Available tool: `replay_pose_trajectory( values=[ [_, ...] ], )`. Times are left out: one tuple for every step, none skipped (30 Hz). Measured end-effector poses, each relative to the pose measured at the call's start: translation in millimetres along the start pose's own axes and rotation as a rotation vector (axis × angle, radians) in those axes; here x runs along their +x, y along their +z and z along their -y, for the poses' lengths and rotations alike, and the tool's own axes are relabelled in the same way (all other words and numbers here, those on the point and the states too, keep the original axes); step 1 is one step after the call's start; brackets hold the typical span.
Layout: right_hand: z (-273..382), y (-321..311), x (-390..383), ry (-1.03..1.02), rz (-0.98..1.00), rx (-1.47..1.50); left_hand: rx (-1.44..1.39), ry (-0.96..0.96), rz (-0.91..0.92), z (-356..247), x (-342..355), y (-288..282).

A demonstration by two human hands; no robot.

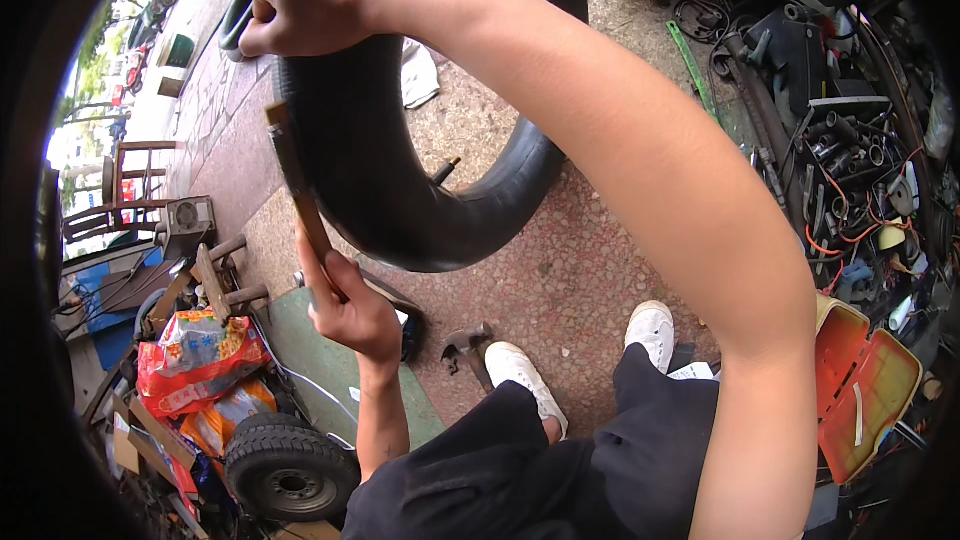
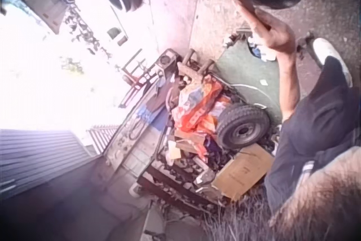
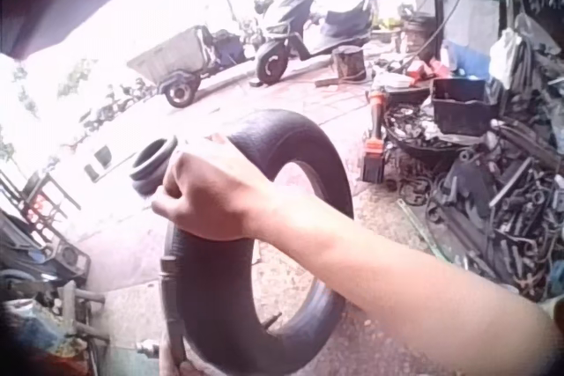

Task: The person repairs a motorcycle tire by grinding its surface, applying blue paint, and affixing a patch. They use a power grinder, a wire brush, a paintbrush, and a hammer to complete the repair.

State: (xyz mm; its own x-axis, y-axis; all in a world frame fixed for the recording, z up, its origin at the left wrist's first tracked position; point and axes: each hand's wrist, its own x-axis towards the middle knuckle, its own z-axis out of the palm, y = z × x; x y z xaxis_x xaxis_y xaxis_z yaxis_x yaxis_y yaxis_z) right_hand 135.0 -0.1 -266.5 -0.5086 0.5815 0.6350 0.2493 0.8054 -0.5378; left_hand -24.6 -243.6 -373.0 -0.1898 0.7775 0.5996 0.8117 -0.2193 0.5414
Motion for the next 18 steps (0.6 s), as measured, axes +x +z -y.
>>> replay_pose_trajectory(
  values=[
    [0, 3, -1, -0.017, -0.037, -0.007, 0.000, 0.054, -0.008, 7, -11, -7],
    [2, 13, -1, -0.061, -0.048, 0.004, -0.004, 0.038, 0.009, 6, -20, -14],
    [3, 21, 2, -0.076, -0.088, -0.003, -0.004, 0.060, -0.013, 8, -22, -18],
    [1, 23, 5, -0.089, -0.134, -0.025, 0.001, 0.045, -0.017, 12, -21, -17],
    [1, 23, 4, -0.094, -0.173, -0.049, 0.009, -0.012, -0.010, 2, -8, -13],
    [6, 16, 3, -0.034, -0.082, -0.019, 0.017, -0.040, -0.003, -6, 3, -8],
    [9, 5, 1, 0.024, 0.010, 0.012, 0.017, -0.030, 0.005, -5, 6, -4],
    [8, -14, -1, 0.068, 0.088, -0.004, -0.007, 0.020, 0.002, -2, 0, 1],
    [8, -9, -5, -0.001, 0.030, 0.044, 0.000, 0.094, -0.025, 8, -12, -5],
    [5, 3, 3, -0.062, 0.001, 0.020, 0.008, 0.115, -0.037, 16, -19, -11],
    [6, 12, 7, -0.077, -0.036, 0.024, 0.025, 0.060, -0.025, 14, -16, -17],
    [6, 16, 5, -0.080, -0.072, 0.016, 0.029, 0.005, -0.005, 8, -14, -18],
    [3, 14, 3, -0.079, -0.109, -0.010, 0.017, -0.043, 0.016, 0, -10, -14],
    [7, 3, -2, -0.020, -0.052, -0.004, 0.012, -0.035, 0.015, -8, 1, -5],
    [13, -7, -3, 0.026, -0.001, 0.001, 0.012, -0.017, 0.005, -10, 10, -1],
    [16, -10, -2, 0.073, 0.050, 0.007, 0.019, 0.032, -0.016, 0, -1, -4],
    [9, -1, 0, 0.028, -0.002, 0.025, 0.020, 0.085, -0.040, 7, -12, -7],
    [2, 8, 4, -0.032, 0.000, 0.034, 0.023, 0.145, -0.066, 14, -20, -9]
  ],
)
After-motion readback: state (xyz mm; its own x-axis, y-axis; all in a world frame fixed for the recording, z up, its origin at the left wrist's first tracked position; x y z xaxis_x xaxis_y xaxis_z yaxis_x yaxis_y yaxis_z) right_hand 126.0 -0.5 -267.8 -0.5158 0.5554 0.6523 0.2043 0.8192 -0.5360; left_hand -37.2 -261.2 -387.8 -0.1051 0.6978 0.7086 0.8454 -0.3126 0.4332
